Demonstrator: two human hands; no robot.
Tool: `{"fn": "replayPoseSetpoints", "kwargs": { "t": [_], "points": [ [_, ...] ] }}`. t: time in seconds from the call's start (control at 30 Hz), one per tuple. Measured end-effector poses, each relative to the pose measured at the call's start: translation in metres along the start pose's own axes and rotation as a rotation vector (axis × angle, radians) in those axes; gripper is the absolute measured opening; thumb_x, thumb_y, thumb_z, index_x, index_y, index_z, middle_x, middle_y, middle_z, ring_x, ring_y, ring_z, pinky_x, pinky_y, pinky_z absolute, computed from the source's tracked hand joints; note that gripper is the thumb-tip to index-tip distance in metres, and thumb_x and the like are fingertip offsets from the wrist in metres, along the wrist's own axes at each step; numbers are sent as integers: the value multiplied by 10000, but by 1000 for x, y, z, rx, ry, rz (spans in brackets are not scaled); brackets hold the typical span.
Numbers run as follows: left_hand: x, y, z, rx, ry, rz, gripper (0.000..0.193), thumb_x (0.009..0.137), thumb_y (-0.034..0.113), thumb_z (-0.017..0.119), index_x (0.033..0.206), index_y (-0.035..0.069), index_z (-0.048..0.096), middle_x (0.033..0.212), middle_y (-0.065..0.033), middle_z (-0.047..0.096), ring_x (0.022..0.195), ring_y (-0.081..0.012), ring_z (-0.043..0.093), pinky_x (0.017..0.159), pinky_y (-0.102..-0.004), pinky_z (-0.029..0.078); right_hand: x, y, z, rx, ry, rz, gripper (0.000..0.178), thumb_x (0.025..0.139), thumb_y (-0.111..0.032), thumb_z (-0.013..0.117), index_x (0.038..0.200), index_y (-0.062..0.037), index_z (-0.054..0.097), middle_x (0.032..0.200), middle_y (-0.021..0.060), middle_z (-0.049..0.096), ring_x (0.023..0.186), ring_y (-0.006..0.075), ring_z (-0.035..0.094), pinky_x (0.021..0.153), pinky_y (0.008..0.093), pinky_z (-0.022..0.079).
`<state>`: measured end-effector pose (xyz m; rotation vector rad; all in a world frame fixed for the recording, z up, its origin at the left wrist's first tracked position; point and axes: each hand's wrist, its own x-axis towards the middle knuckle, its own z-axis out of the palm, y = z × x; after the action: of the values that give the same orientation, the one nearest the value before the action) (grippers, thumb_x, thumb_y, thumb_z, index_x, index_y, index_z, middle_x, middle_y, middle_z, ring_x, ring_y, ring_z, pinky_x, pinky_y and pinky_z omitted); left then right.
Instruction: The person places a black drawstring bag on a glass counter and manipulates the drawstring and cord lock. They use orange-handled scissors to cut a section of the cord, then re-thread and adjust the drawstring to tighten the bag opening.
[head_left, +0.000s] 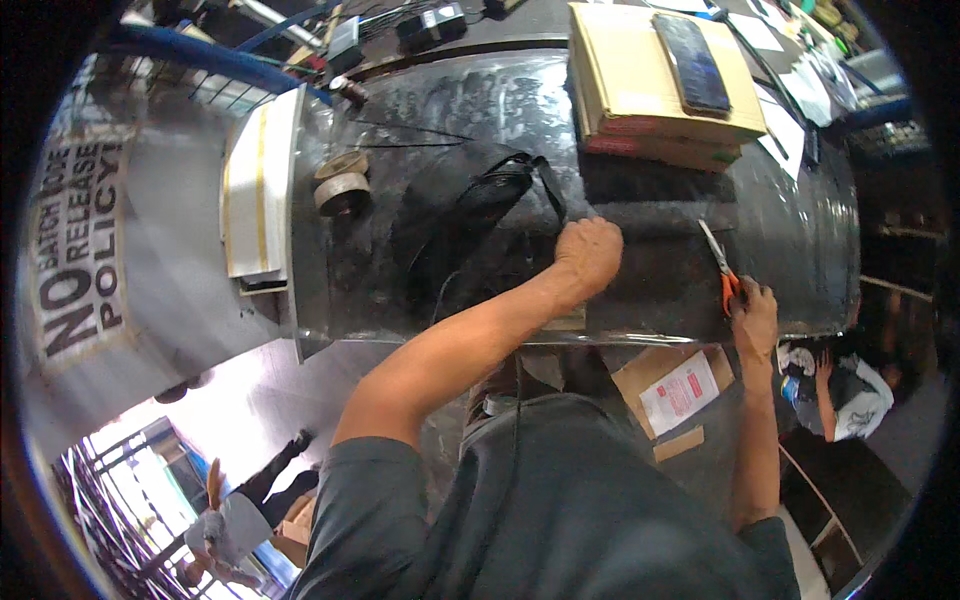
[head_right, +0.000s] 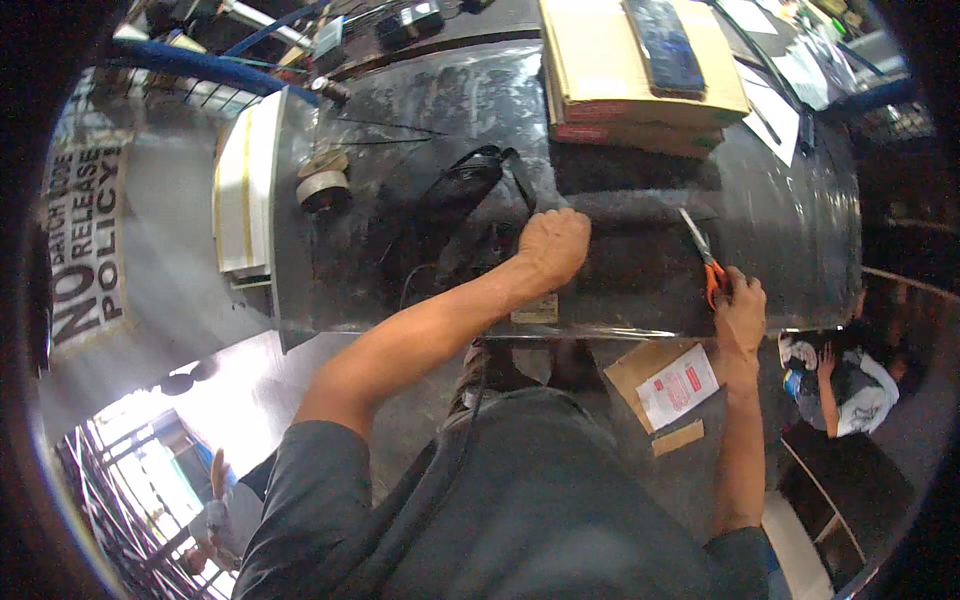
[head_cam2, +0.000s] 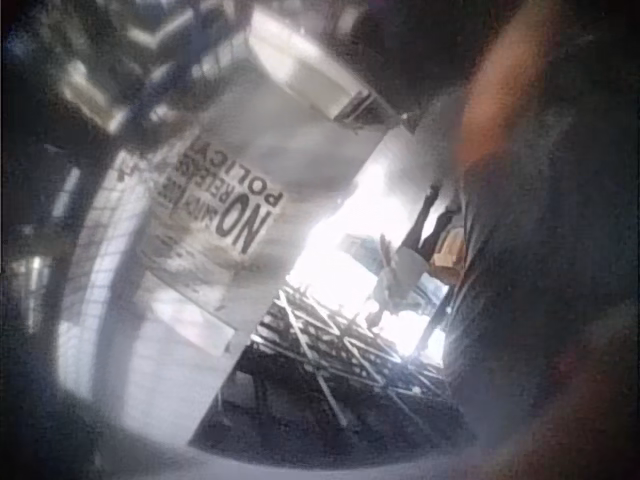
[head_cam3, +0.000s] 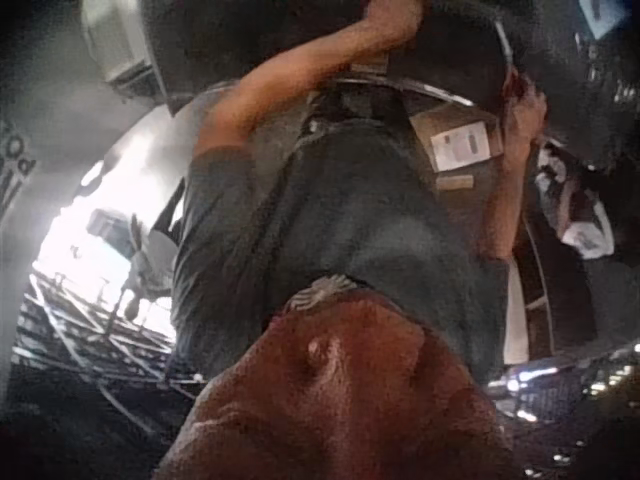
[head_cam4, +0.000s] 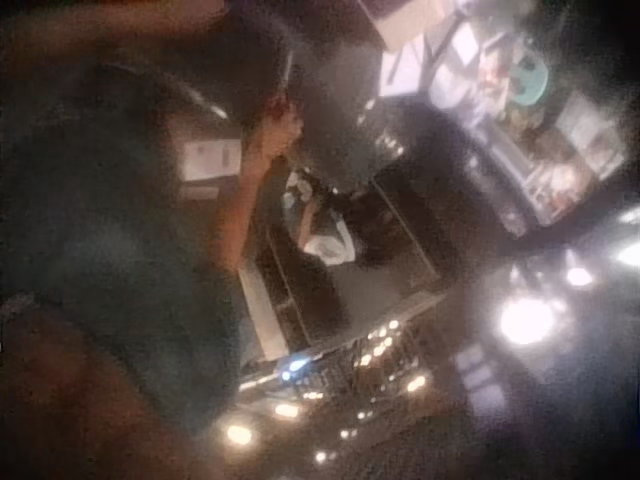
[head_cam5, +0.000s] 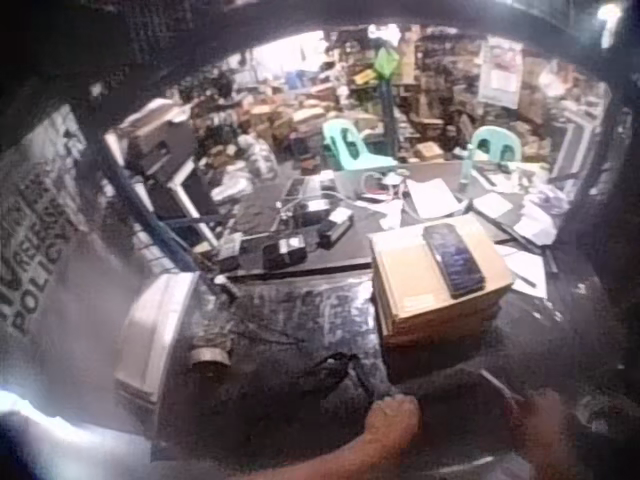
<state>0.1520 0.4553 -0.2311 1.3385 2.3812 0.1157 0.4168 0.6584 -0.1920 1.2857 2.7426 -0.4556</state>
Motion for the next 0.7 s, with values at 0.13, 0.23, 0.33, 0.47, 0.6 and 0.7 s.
{"fn": "replayPoseSetpoints", "kwargs": {
  "t": [0.13, 0.23, 0.33, 0.47, 0.6, 0.7],
  "points": [
    [0, 1, 0, -4, -4, 16, 166, 917, 140, 638, 1036, 56, 719, 1066, -162, 750, 984, -326, 758, 825, -460, 603, 3, 4, 0, -97, 195, -111, 443, 959, -186, 689, 1379, -50, 647, 1291, 194, 644, 1182, 363, 635, 1011, 457, 515],
    [-8, -8, -1, -52, 52, 19, 180, 911, 135, 635, 1056, 48, 697, 1071, -178, 737, 972, -343, 753, 830, -478, 603, -7, -61, -26, 345, 158, -1, 437, 992, -232, 676, 1381, -35, 650, 1233, 162, 699, 1039, 283, 675, 921, 385, 530],
    [-16, -12, -14, -140, 146, 24, 175, 905, 124, 622, 1053, 43, 668, 1049, -194, 719, 949, -375, 741, 826, -505, 599, -5, -104, -13, 947, -257, 227, 460, 1040, -291, 653, 1408, -16, 622, 1177, 108, 728, 850, 148, 683, 736, 292, 552],
    [-31, -22, -28, -265, 351, 205, 123, 884, 106, 640, 980, 52, 585, 930, -181, 650, 869, -394, 701, 750, -516, 575, 7, -150, 15, 1495, -491, 279, 593, 1051, -301, 660, 1511, 25, 477, 1248, 163, 712, 805, 161, 682, 704, 330, 591],
    [-60, -28, -48, -305, 406, 374, 192, 846, 82, 692, 974, 52, 551, 895, -151, 598, 820, -375, 664, 710, -497, 554, 20, -169, 19, 1945, -595, 250, 423, 1067, -251, 647, 1410, -36, 526, 1251, 151, 707, 789, 164, 667, 701, 362, 577],
    [-78, -26, -58, -321, 441, 427, 217, 822, 62, 703, 962, 58, 538, 876, -135, 569, 795, -356, 645, 689, -476, 546, 22, -178, 13, 2045, -527, 274, 305, 1059, -224, 659, 1307, -71, 568, 1200, 136, 719, 778, 158, 662, 695, 358, 572]
  ]
}}
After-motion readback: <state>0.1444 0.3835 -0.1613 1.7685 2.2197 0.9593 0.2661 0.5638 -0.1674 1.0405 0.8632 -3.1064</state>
